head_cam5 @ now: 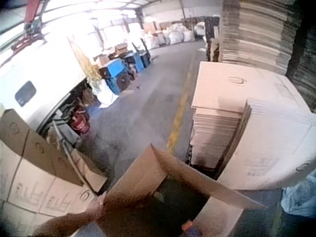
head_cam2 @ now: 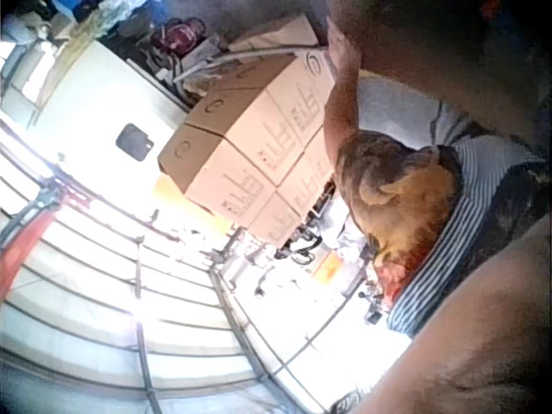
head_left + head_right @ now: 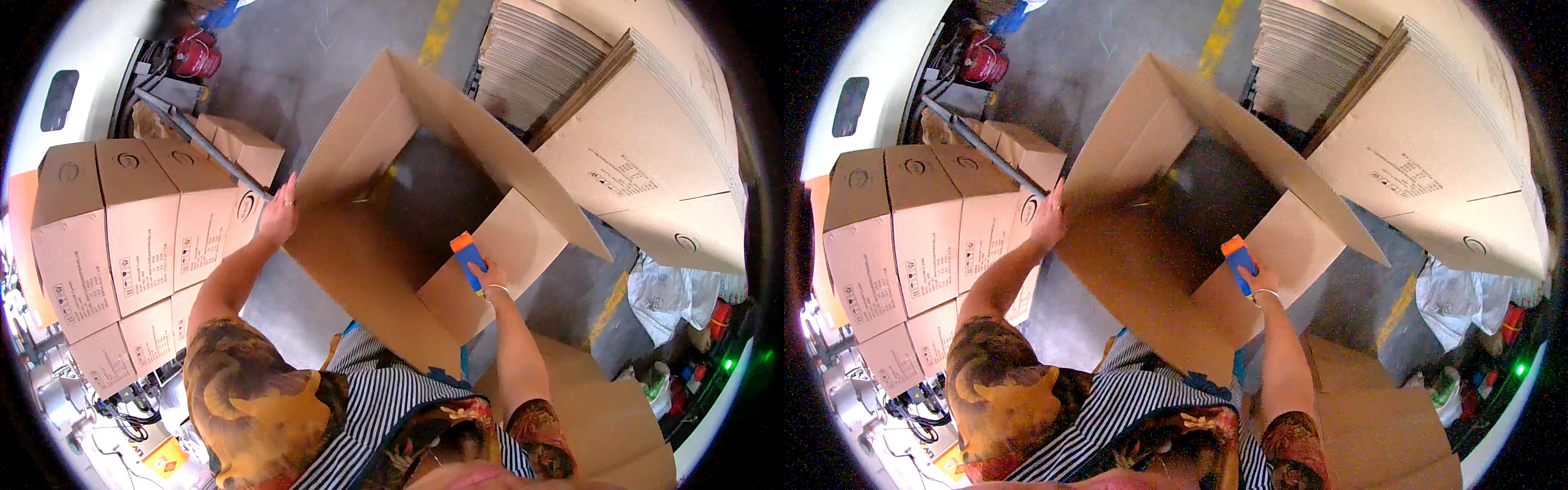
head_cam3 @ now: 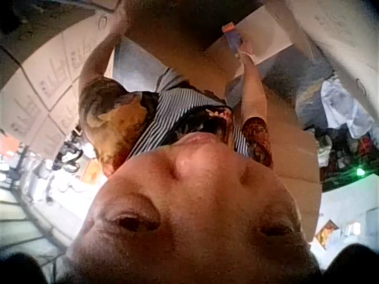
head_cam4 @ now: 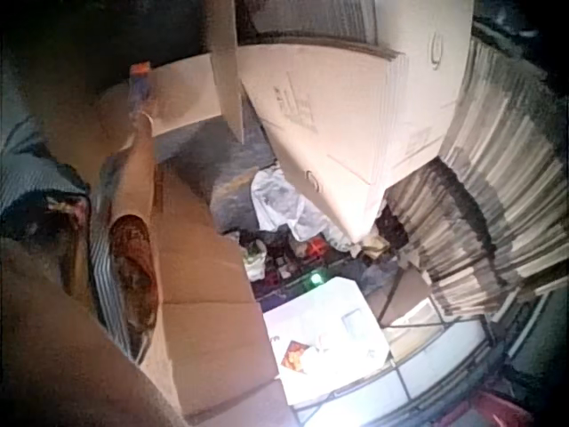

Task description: The person assembles several cardboard boxes using a tape dispenser and then places a thermos into a plastic bag.

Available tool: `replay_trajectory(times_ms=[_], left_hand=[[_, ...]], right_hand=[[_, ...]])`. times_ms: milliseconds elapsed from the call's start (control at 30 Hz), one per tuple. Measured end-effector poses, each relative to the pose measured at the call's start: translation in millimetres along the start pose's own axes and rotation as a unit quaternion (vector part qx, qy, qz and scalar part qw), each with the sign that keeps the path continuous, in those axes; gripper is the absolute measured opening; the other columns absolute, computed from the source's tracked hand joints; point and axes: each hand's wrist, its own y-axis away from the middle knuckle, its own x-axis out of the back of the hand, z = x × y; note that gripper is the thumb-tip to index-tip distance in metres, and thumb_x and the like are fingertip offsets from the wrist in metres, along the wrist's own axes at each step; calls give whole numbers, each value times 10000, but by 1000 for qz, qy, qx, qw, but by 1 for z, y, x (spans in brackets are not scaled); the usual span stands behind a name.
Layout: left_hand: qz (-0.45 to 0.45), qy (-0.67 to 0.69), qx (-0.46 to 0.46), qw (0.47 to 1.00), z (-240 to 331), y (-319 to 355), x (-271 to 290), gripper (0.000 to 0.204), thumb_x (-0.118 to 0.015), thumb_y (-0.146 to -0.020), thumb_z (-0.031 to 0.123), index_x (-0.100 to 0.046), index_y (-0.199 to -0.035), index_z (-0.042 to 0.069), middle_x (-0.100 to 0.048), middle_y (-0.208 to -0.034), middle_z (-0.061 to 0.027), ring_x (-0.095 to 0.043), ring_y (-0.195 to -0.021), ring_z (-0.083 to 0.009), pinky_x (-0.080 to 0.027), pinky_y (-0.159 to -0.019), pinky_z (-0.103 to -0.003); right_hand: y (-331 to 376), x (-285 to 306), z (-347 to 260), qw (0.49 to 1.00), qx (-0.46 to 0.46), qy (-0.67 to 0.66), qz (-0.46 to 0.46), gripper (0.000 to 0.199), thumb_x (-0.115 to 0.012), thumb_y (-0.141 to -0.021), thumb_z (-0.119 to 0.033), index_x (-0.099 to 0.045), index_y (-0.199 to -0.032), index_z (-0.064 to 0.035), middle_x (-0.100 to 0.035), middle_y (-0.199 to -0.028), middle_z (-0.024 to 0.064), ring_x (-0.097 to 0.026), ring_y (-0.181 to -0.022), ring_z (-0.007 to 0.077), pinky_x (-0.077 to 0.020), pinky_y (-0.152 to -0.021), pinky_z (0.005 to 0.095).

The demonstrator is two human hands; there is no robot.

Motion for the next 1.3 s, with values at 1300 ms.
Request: replay_trajectory(times_ms=[1300], left_hand=[[-172, 17, -123, 977, 66, 132, 14, 553, -577, -818, 335, -427, -1321, 162, -285, -1448, -97, -209, -1356, -326, -162, -1095, -486]], right_hand=[[-11, 44, -34, 950, 97, 271, 122, 553, -666, -685, -534, -585, -946, -52, -627, -756, 160, -616, -725, 348, -483, -661, 451]])
